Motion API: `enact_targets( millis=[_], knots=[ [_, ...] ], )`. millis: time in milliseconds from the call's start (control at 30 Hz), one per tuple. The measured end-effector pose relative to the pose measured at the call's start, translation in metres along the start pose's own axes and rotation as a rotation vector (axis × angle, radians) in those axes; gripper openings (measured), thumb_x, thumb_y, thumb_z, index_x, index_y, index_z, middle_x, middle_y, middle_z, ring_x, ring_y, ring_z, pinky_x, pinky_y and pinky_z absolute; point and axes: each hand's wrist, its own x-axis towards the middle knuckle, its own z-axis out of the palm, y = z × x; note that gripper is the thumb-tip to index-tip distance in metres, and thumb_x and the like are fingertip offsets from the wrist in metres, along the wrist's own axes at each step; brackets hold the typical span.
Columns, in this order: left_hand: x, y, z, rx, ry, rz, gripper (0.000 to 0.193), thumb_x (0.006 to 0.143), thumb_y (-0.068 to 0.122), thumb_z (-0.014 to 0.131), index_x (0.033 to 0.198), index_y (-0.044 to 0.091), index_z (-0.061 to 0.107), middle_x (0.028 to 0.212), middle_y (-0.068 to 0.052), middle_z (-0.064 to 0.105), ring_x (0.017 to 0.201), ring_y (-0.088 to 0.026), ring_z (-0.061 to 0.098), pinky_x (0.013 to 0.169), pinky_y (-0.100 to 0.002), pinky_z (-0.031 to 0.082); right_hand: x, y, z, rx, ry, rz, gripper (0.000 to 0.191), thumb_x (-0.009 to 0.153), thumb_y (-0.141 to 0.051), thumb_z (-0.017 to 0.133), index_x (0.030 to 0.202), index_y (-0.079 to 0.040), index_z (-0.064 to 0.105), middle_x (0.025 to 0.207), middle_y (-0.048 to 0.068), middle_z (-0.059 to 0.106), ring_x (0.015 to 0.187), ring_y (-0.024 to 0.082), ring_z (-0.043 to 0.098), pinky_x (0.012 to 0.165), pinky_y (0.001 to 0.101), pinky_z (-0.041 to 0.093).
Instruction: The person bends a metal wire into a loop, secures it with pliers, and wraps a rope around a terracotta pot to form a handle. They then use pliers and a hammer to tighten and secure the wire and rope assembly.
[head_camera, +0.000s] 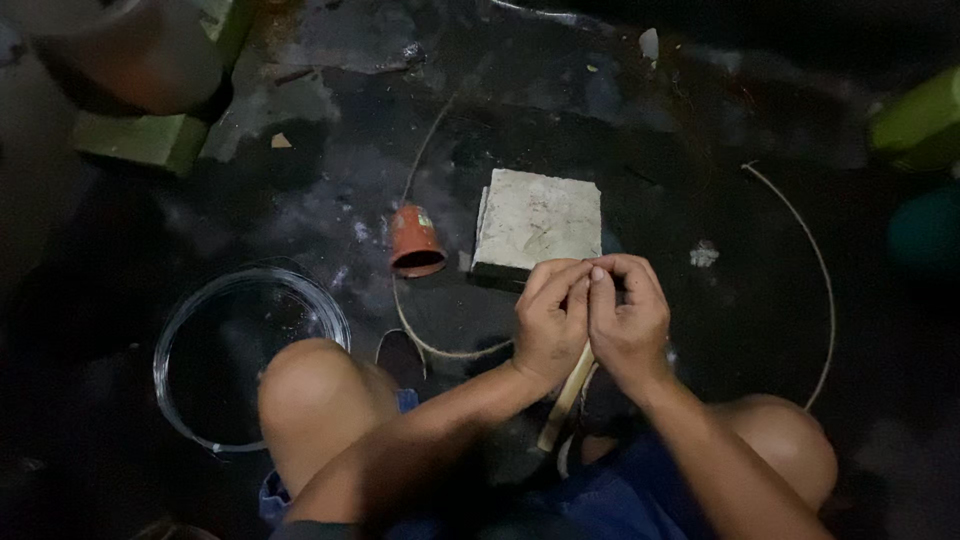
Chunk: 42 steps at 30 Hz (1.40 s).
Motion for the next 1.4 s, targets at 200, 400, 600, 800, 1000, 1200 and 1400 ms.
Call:
enact_targets(
  millis=[200, 400, 600, 800, 1000, 1200, 1400],
  knots=[
    [0.005, -0.002, 0.003, -0.144, -0.006, -0.220, 0.014, 0.097, 0.008, 0.068, 0.107, -0.002, 0.070, 0.107, -0.011, 0.069, 0.078, -0.013, 0.069, 0.070, -0.027, 0.057, 0.011, 0.012, -0.007, 0.157, -0.105, 0.105, 0.011, 0.101, -0.008, 0.062, 0.107, 0.001, 0.065, 0.103, 0.005, 0.063, 0.093, 0.011, 0.062, 0.082, 0.0251, 0.052],
    [0.010, -0.002, 0.002, -0.222, -0.067, -0.271, 0.016, 0.096, 0.005, 0.067, 0.109, -0.003, 0.069, 0.107, -0.008, 0.068, 0.069, -0.006, 0.059, 0.060, -0.023, 0.049, 0.015, 0.025, -0.018, 0.367, -0.213, 0.302, 0.008, 0.102, -0.007, 0.063, 0.106, -0.002, 0.067, 0.102, 0.001, 0.064, 0.090, 0.006, 0.059, 0.079, 0.0212, 0.049],
    [0.010, 0.000, -0.004, -0.309, -0.131, -0.329, 0.015, 0.097, 0.005, 0.066, 0.110, -0.003, 0.068, 0.106, -0.008, 0.068, 0.072, -0.006, 0.059, 0.062, -0.023, 0.049, 0.012, 0.024, -0.017, 0.530, -0.206, 0.384, 0.010, 0.101, -0.007, 0.062, 0.109, -0.003, 0.067, 0.100, 0.001, 0.068, 0.090, 0.007, 0.063, 0.080, 0.0219, 0.053],
    [0.009, -0.001, -0.010, -0.259, -0.143, -0.137, 0.014, 0.101, 0.007, 0.066, 0.111, -0.002, 0.069, 0.108, -0.009, 0.071, 0.090, -0.010, 0.069, 0.078, -0.025, 0.057, 0.008, 0.021, -0.016, 0.586, -0.153, 0.421, 0.010, 0.100, -0.006, 0.063, 0.108, -0.002, 0.068, 0.100, 0.002, 0.069, 0.091, 0.008, 0.064, 0.082, 0.0226, 0.052],
    [0.007, 0.003, -0.013, -0.190, -0.103, -0.173, 0.016, 0.101, 0.012, 0.067, 0.109, -0.001, 0.071, 0.099, -0.010, 0.073, 0.081, -0.013, 0.067, 0.073, -0.028, 0.056, 0.008, 0.015, -0.016, 0.607, -0.147, 0.433, 0.010, 0.099, -0.007, 0.066, 0.108, -0.001, 0.069, 0.098, 0.002, 0.068, 0.087, 0.007, 0.062, 0.077, 0.0216, 0.050],
    [0.008, 0.005, -0.014, -0.069, -0.047, 0.006, 0.017, 0.106, 0.017, 0.063, 0.109, 0.001, 0.067, 0.101, -0.013, 0.071, 0.086, -0.019, 0.070, 0.075, -0.030, 0.056, 0.009, -0.002, -0.018, 0.412, -0.138, 0.381, 0.010, 0.098, -0.006, 0.069, 0.107, -0.002, 0.071, 0.095, 0.002, 0.068, 0.081, 0.007, 0.059, 0.071, 0.0219, 0.049],
    [0.002, 0.003, -0.010, 0.039, -0.079, -0.035, 0.018, 0.105, 0.018, 0.063, 0.113, 0.002, 0.066, 0.096, -0.015, 0.073, 0.081, -0.024, 0.074, 0.069, -0.034, 0.057, 0.028, -0.013, -0.042, 0.022, -0.244, -0.104, 0.021, 0.093, -0.003, 0.066, 0.113, 0.000, 0.071, 0.119, 0.013, 0.066, 0.104, 0.016, 0.066, 0.086, 0.0279, 0.056]
  ],
)
